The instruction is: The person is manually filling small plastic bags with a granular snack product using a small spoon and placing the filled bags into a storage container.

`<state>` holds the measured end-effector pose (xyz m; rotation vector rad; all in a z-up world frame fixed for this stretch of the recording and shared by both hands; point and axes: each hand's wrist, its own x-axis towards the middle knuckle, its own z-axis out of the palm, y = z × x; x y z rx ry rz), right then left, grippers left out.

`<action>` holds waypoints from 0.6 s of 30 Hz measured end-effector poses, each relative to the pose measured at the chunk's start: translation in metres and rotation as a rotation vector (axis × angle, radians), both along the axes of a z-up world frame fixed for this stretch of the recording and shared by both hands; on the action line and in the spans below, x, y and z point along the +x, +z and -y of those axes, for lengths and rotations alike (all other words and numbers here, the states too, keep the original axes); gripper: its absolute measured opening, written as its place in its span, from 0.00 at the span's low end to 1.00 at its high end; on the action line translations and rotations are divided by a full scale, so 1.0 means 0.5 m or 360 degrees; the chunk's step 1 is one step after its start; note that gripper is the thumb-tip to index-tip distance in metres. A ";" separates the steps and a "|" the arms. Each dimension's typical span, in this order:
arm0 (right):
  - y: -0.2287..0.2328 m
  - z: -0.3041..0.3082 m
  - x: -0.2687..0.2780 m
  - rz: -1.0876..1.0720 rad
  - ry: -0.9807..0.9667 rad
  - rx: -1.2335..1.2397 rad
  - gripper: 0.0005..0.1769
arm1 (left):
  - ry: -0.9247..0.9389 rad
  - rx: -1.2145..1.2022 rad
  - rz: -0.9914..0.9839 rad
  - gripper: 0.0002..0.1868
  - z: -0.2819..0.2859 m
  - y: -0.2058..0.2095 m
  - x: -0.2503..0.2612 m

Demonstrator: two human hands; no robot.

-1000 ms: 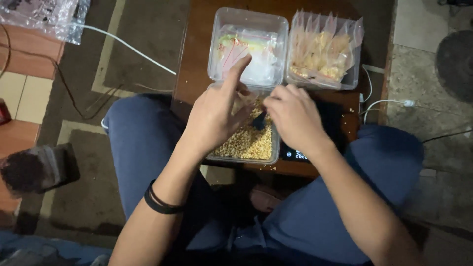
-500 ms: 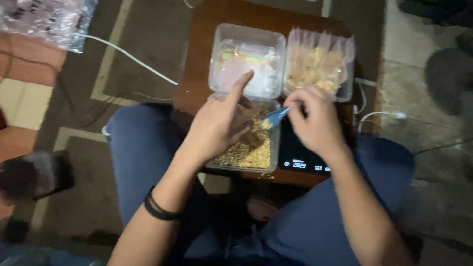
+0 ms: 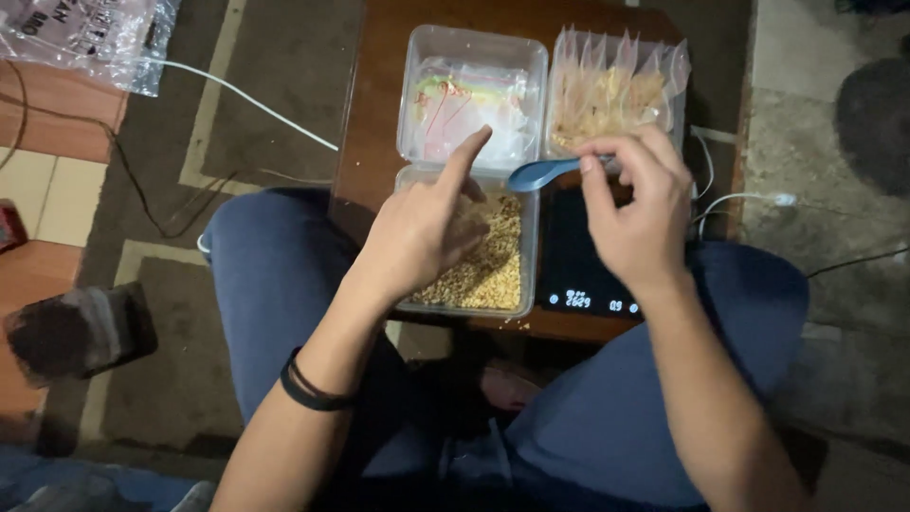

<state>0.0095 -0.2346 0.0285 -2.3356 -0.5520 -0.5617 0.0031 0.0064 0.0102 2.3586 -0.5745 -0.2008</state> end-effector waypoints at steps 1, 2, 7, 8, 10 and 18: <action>-0.005 0.006 0.004 -0.0120 -0.0016 -0.0096 0.05 | 0.0025 -0.0036 0.0004 0.54 0.000 0.000 0.001; -0.009 0.012 0.007 -0.0240 -0.0031 -0.0193 0.05 | 0.0051 -0.0071 0.0007 0.53 0.001 0.000 0.002; -0.067 -0.019 0.012 -0.0304 0.0061 -0.0476 0.02 | 0.0152 -0.0138 -0.0042 0.48 -0.002 0.031 -0.004; -0.091 -0.019 0.013 -0.0324 0.0063 -0.0555 0.02 | 0.0167 -0.0139 -0.0037 0.48 -0.001 0.028 -0.004; -0.113 -0.027 0.002 -0.0380 0.0078 -0.0567 0.02 | 0.0150 -0.0154 -0.0061 0.48 0.002 0.027 -0.007; -0.137 -0.050 -0.003 -0.0393 0.0171 -0.0703 0.05 | 0.0154 -0.0142 -0.0010 0.47 0.003 0.004 -0.003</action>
